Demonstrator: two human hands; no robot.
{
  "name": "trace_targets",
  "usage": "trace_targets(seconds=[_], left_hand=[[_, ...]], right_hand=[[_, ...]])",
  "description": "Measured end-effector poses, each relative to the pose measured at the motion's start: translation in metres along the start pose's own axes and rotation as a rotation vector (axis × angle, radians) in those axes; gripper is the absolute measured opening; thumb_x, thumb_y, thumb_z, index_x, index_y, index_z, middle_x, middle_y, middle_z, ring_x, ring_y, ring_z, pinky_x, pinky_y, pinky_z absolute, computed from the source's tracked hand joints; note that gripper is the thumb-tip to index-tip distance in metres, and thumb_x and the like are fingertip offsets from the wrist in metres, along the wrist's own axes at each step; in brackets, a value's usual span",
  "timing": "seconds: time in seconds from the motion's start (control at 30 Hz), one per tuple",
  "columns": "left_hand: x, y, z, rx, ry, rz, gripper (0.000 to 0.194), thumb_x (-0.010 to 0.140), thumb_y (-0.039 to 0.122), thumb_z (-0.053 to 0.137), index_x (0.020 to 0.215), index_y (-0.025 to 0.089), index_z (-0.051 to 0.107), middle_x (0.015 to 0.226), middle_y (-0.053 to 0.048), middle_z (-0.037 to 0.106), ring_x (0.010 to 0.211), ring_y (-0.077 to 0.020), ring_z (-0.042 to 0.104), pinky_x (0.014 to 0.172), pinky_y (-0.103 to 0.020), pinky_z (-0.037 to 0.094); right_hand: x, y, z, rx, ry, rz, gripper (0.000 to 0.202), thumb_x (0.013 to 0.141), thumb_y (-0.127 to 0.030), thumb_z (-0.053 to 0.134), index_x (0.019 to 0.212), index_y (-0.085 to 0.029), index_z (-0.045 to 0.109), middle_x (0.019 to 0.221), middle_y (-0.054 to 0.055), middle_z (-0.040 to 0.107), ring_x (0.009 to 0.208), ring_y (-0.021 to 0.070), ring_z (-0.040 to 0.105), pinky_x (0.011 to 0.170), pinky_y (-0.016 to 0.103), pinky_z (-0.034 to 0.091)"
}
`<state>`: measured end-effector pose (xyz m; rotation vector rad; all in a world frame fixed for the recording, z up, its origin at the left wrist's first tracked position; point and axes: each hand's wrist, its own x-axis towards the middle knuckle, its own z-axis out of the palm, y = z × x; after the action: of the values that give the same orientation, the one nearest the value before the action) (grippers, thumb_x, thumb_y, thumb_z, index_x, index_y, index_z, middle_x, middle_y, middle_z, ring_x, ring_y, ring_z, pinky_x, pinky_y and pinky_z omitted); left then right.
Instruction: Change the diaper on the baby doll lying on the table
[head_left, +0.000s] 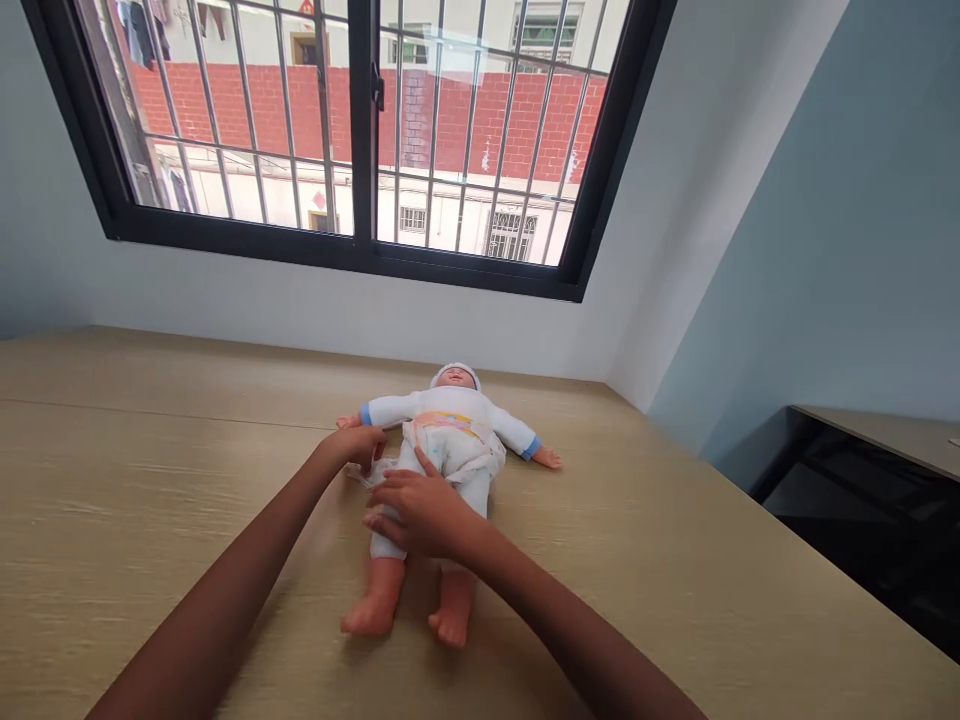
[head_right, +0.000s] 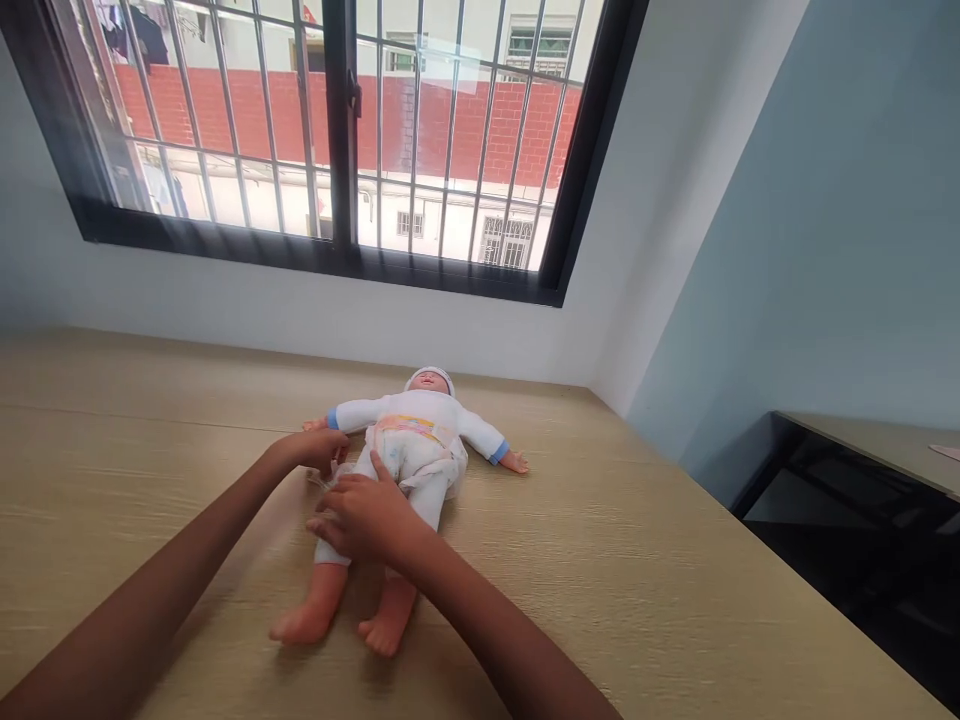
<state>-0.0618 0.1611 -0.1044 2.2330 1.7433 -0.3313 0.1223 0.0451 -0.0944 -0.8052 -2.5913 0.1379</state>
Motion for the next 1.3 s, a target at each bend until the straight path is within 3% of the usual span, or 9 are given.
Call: trace_targets(seconds=[0.1,0.27,0.37,0.47,0.63,0.83,1.13,1.2,1.3], left_hand=[[0.001,-0.004,0.000,-0.019,0.001,-0.016,0.030,0.094,0.035,0.063,0.116,0.014,0.062,0.118,-0.009,0.064,0.105,-0.0231,0.063,0.091,-0.044,0.055],[-0.002,-0.007,-0.002,-0.087,-0.084,-0.002,0.030,0.094,0.035,0.062,0.115,0.014,0.063,0.117,-0.008,0.065,0.101,-0.0226,0.065,0.087,-0.041,0.057],[-0.001,-0.004,0.000,-0.117,-0.152,0.004,0.029,0.095,0.034,0.062,0.115,0.014,0.063,0.114,-0.007,0.065,0.098,-0.0213,0.066,0.083,-0.039,0.058],[0.002,0.001,0.001,-0.135,-0.188,-0.004,0.029,0.095,0.034,0.062,0.116,0.014,0.062,0.111,-0.007,0.065,0.093,-0.0193,0.066,0.080,-0.037,0.059],[0.002,0.003,0.001,-0.115,-0.245,-0.027,0.028,0.095,0.033,0.062,0.115,0.014,0.062,0.110,-0.007,0.066,0.092,-0.0185,0.066,0.078,-0.036,0.059],[-0.001,0.005,-0.001,-0.089,-0.306,-0.040,0.027,0.095,0.032,0.062,0.115,0.014,0.062,0.111,-0.007,0.066,0.093,-0.0186,0.066,0.079,-0.037,0.059],[-0.015,-0.001,-0.019,-0.132,-0.311,-0.015,0.031,0.095,0.032,0.062,0.121,0.015,0.060,0.117,-0.009,0.064,0.098,-0.0205,0.066,0.084,-0.040,0.058],[-0.018,-0.005,-0.025,-0.144,-0.297,-0.002,0.030,0.095,0.032,0.062,0.120,0.014,0.060,0.116,-0.009,0.064,0.098,-0.0204,0.066,0.084,-0.040,0.058],[-0.023,-0.009,-0.031,-0.158,-0.272,0.019,0.029,0.095,0.033,0.062,0.118,0.014,0.061,0.114,-0.008,0.065,0.096,-0.0198,0.066,0.082,-0.039,0.058]], right_hand=[[0.000,-0.001,0.013,-0.144,-0.048,-0.027,0.030,0.098,-0.033,0.052,0.082,-0.027,0.077,0.086,0.003,0.078,0.102,0.0214,0.071,0.120,0.039,0.029],[-0.001,0.009,0.013,-0.266,-0.040,0.081,0.036,0.098,-0.034,0.048,0.083,-0.023,0.079,0.072,0.007,0.076,0.082,0.0241,0.072,0.117,0.043,0.034],[-0.002,0.013,0.016,-0.325,-0.044,0.082,0.024,0.091,-0.032,0.060,0.081,-0.021,0.079,0.094,0.012,0.076,0.103,0.0295,0.068,0.118,0.051,0.033],[-0.003,0.016,0.021,-0.346,-0.043,0.072,0.014,0.085,-0.026,0.066,0.080,-0.023,0.080,0.117,0.014,0.072,0.128,0.0334,0.055,0.122,0.055,0.025],[-0.002,0.016,0.026,-0.357,-0.056,0.087,0.021,0.085,-0.025,0.064,0.097,-0.016,0.078,0.099,0.016,0.076,0.123,0.0317,0.058,0.123,0.050,0.026],[0.001,0.021,0.031,-0.402,-0.005,0.154,0.047,0.092,-0.029,0.053,0.126,0.003,0.061,0.129,0.024,0.064,0.133,0.0348,0.049,0.123,0.054,0.023],[0.004,0.020,0.030,-0.411,0.038,0.242,0.057,0.095,-0.032,0.050,0.132,0.011,0.052,0.136,0.030,0.056,0.136,0.0372,0.045,0.123,0.054,0.023],[0.004,0.019,0.027,-0.400,0.031,0.215,0.051,0.096,-0.032,0.050,0.127,0.007,0.058,0.140,0.029,0.053,0.138,0.0362,0.042,0.123,0.056,0.022],[0.003,0.018,0.025,-0.370,-0.007,0.134,0.032,0.096,-0.032,0.051,0.107,-0.009,0.071,0.145,0.018,0.053,0.142,0.0318,0.039,0.123,0.060,0.017]])
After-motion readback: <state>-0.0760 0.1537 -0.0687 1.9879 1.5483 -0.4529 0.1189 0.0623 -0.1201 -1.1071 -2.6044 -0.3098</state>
